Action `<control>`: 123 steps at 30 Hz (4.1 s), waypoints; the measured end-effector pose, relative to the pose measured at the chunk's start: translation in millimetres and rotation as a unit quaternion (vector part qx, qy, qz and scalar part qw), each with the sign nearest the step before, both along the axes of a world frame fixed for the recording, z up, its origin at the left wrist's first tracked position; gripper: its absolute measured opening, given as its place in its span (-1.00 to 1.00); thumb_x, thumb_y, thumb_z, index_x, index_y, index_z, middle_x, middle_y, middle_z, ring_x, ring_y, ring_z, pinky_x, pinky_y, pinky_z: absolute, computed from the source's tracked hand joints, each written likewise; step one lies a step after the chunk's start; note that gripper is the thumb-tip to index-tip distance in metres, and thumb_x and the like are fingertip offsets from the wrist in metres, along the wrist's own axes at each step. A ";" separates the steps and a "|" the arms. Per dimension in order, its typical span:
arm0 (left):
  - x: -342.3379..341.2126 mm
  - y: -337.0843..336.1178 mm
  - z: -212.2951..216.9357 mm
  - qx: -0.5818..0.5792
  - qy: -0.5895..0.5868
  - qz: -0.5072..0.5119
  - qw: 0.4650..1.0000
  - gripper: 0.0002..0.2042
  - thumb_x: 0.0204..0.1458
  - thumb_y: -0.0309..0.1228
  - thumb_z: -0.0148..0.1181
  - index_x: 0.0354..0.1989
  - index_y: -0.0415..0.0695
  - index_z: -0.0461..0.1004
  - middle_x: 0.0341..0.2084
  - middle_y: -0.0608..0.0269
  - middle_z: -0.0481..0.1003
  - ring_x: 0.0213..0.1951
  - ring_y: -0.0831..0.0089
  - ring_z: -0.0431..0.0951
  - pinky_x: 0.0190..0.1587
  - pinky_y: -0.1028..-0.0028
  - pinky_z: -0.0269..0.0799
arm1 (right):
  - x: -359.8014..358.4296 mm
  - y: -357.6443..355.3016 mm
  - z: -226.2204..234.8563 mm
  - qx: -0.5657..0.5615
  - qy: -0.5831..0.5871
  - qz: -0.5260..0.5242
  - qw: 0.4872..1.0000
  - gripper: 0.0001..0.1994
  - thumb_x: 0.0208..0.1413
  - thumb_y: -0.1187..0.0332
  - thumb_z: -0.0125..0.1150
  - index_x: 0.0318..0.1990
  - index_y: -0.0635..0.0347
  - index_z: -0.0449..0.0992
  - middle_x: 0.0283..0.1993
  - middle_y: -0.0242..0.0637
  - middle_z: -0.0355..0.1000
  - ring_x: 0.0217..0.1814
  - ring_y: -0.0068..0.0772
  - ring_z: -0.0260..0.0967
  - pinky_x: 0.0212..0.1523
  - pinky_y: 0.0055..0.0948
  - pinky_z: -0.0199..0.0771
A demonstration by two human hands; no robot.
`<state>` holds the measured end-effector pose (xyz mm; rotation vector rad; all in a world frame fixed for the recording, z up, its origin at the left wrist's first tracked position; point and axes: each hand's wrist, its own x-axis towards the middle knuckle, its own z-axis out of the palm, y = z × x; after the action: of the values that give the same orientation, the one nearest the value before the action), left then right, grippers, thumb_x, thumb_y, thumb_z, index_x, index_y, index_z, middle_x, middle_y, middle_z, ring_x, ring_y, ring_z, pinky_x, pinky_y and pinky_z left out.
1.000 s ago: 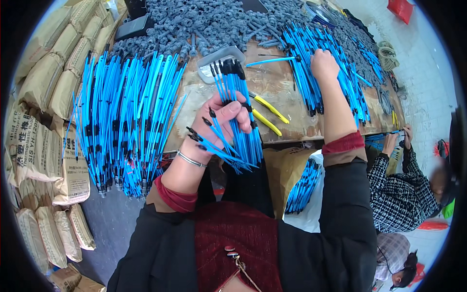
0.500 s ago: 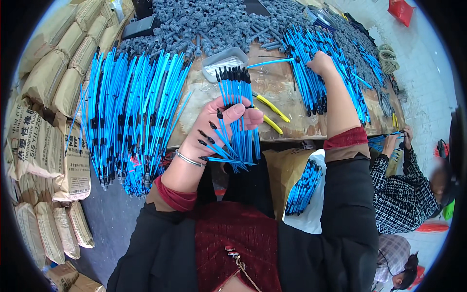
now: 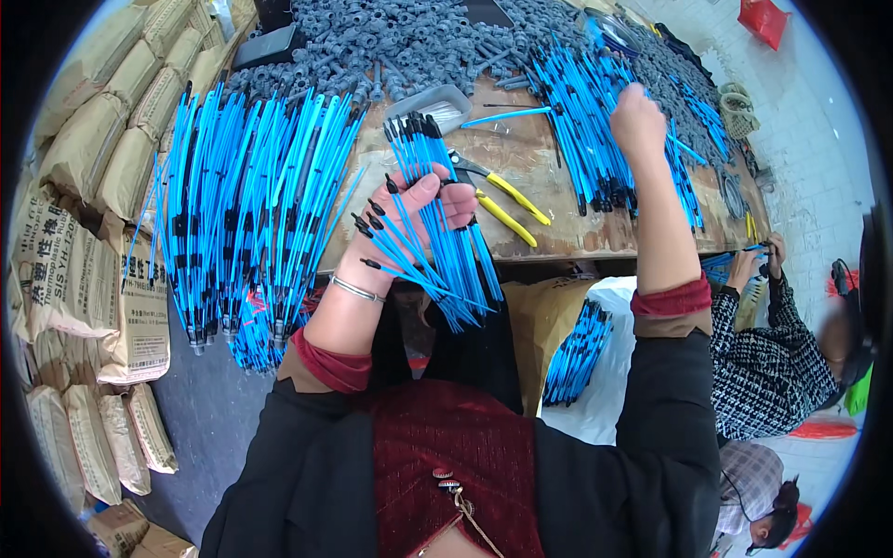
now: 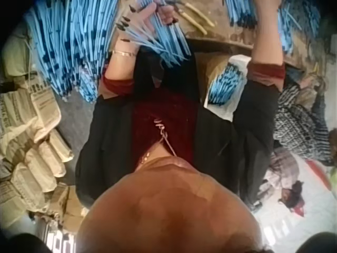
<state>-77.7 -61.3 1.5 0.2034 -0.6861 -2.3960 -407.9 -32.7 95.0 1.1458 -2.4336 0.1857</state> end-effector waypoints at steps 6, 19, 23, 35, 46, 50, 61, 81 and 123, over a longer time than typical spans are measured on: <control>-8.6 2.9 2.6 0.010 -0.020 -0.008 1.000 -0.83 0.09 -0.41 0.09 -0.16 -0.12 0.40 -0.27 -0.03 0.52 -0.20 0.13 0.55 -0.11 0.16 0.48 | 18.4 23.4 55.8 -0.403 -0.250 0.213 0.854 -0.69 0.17 0.17 -0.03 -0.16 0.26 0.41 -0.52 -0.34 0.42 -0.51 -0.47 0.38 -0.42 -0.43 0.40; -18.0 11.1 10.9 -0.043 -0.021 0.027 0.998 -0.79 0.09 -0.31 0.10 -0.17 -0.14 0.36 -0.35 0.02 0.52 -0.29 0.17 0.56 -0.21 0.23 0.52 | 173.7 116.4 -21.0 -0.062 -0.230 0.351 0.906 -0.81 0.00 0.31 0.21 -0.38 0.28 0.50 -0.62 -0.19 0.42 -0.62 -0.38 0.41 -0.59 -0.41 0.33; -15.9 10.1 20.2 -0.059 -0.115 0.009 0.992 -0.77 0.08 -0.31 0.11 -0.16 -0.15 0.34 -0.34 0.02 0.52 -0.29 0.17 0.56 -0.21 0.24 0.53 | 171.9 112.8 -16.3 -0.078 -0.224 0.335 0.912 -0.82 0.00 0.32 0.20 -0.45 0.28 0.48 -0.62 -0.19 0.44 -0.61 -0.32 0.44 -0.58 -0.39 0.37; -49.6 32.0 33.0 -0.088 -0.025 0.050 0.995 -0.74 0.01 -0.41 0.19 -0.13 -0.15 0.35 -0.33 0.06 0.51 -0.27 0.23 0.56 -0.20 0.26 0.52 | 151.3 131.8 -16.9 -0.107 -0.298 0.336 0.887 -0.78 0.00 0.30 0.21 -0.54 0.24 0.42 -0.66 -0.19 0.41 -0.64 -0.23 0.43 -0.64 -0.39 0.35; -41.9 24.3 28.5 -0.106 -0.069 -0.003 0.992 -0.82 0.00 -0.46 0.20 -0.22 -0.16 0.40 -0.45 0.14 0.52 -0.42 0.31 0.56 -0.28 0.34 0.52 | 158.3 140.4 -23.3 -0.073 -0.219 0.325 0.917 -0.79 0.00 0.28 0.22 -0.51 0.21 0.41 -0.70 -0.15 0.34 -0.68 -0.06 0.34 -0.66 -0.27 0.30; -42.8 30.8 35.8 -0.059 -0.027 -0.003 0.998 -0.83 0.00 -0.48 0.18 -0.23 -0.16 0.40 -0.46 0.13 0.52 -0.46 0.33 0.55 -0.32 0.35 0.52 | 136.2 129.8 -28.8 -0.046 -0.306 0.412 0.857 -0.80 0.02 0.25 0.21 -0.43 0.20 0.48 -0.65 -0.12 0.36 -0.66 -0.16 0.35 -0.61 -0.33 0.32; 23.9 60.6 82.6 -0.144 -0.193 -0.113 0.964 -0.76 -0.06 -0.44 0.23 -0.21 -0.19 0.41 -0.45 0.09 0.52 -0.48 0.31 0.52 -0.31 0.35 0.46 | -57.9 12.0 -23.1 -0.012 -0.040 0.000 0.999 -0.73 0.06 0.15 0.04 -0.24 0.12 0.52 -0.23 -0.09 0.48 -0.14 0.00 0.42 -0.17 -0.12 0.41; 58.5 85.6 47.3 -0.069 -0.231 -0.004 0.970 -0.81 0.02 -0.54 0.13 -0.17 -0.22 0.44 -0.37 0.13 0.55 -0.30 0.37 0.57 -0.18 0.40 0.50 | 156.9 85.9 -32.7 -0.110 -0.574 0.417 0.696 -0.80 0.16 0.41 0.07 -0.15 0.36 0.46 -0.31 -0.32 0.48 -0.30 -0.57 0.41 -0.23 -0.62 0.41; 61.9 77.0 -20.7 -0.230 -0.275 0.077 0.930 -0.88 0.08 -0.55 0.06 -0.24 -0.24 0.49 -0.31 0.18 0.54 -0.16 0.44 0.52 -0.05 0.46 0.40 | 169.2 55.9 -69.1 -0.108 -0.235 0.420 0.870 -0.58 0.04 0.30 0.15 0.06 0.27 0.33 0.03 0.02 0.34 0.09 0.02 0.26 0.10 -0.23 0.25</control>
<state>-15.8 15.7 -19.1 0.7110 -1.4062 -1.9566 -238.8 23.2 25.9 2.1686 -1.9972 1.0783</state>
